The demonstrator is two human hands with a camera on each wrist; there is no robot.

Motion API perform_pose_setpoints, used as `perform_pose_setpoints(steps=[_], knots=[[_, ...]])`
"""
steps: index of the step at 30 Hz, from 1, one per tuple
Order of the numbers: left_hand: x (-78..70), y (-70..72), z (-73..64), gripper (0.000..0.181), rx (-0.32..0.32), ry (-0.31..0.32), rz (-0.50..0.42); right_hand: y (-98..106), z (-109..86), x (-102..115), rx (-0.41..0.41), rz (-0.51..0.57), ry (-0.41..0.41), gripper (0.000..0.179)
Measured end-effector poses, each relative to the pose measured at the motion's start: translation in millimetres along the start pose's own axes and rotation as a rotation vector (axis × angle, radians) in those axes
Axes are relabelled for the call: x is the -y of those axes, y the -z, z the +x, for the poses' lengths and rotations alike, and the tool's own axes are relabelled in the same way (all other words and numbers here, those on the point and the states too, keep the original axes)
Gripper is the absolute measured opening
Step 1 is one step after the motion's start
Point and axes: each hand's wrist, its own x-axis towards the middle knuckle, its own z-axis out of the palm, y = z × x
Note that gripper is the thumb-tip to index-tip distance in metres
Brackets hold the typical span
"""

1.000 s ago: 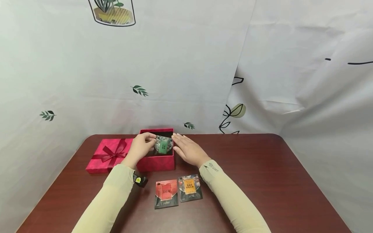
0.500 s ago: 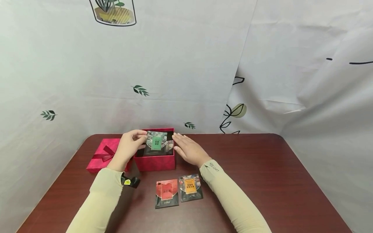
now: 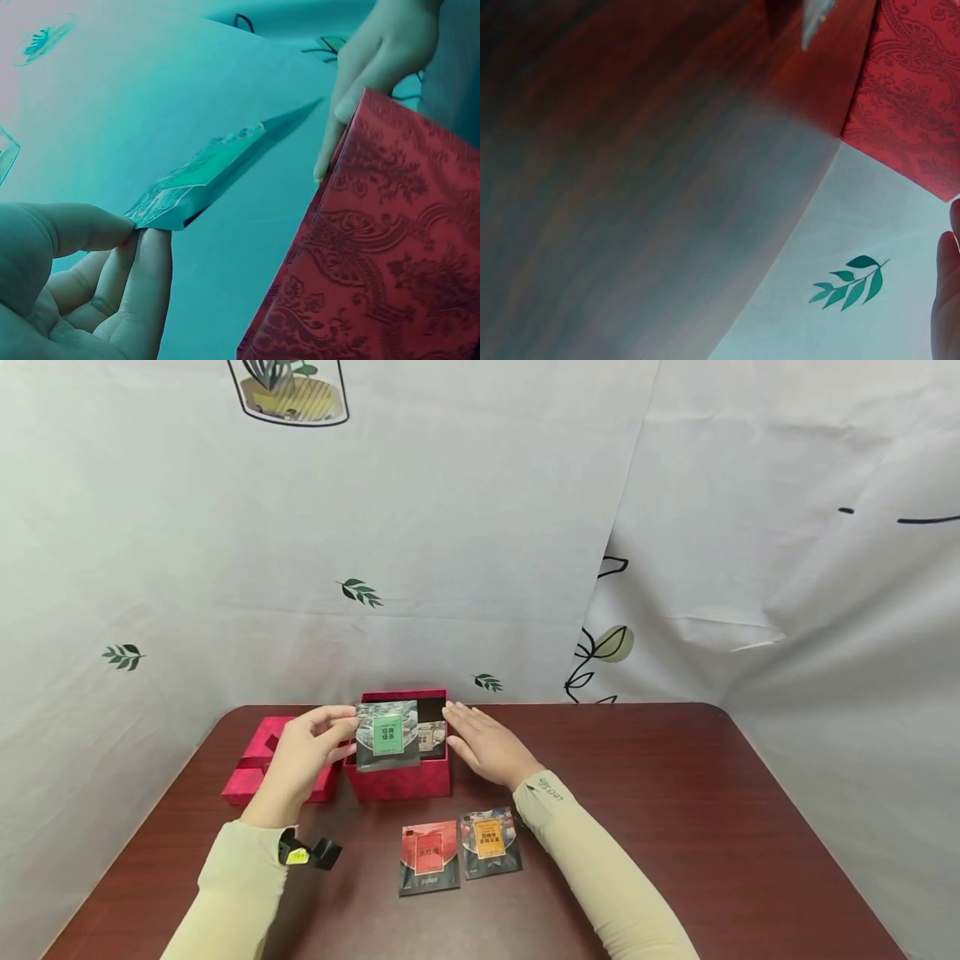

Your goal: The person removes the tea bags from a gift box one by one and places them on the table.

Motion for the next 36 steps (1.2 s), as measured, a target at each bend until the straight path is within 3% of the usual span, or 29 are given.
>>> perform_pose_setpoints(steps=[6, 11, 25, 36], knots=[[7.7, 8.8, -16.1, 0.040, 0.008, 0.085, -0.123, 0.4, 0.2, -0.2, 0.002, 0.004, -0.005, 0.053], [18.1, 11.9, -27.5, 0.043, 0.042, 0.126, -0.161, 0.9, -0.8, -0.7, 0.003, 0.005, -0.011, 0.053], [48.7, 29.6, -44.4, 0.040, 0.085, 0.156, -0.085, 0.2, 0.9, -0.9, 0.001, 0.001, 0.007, 0.054], [63.2, 41.0, -45.7, 0.036, 0.216, 0.167, -0.044, 1.2, 0.4, -0.3, 0.009, 0.007, 0.000, 0.053]])
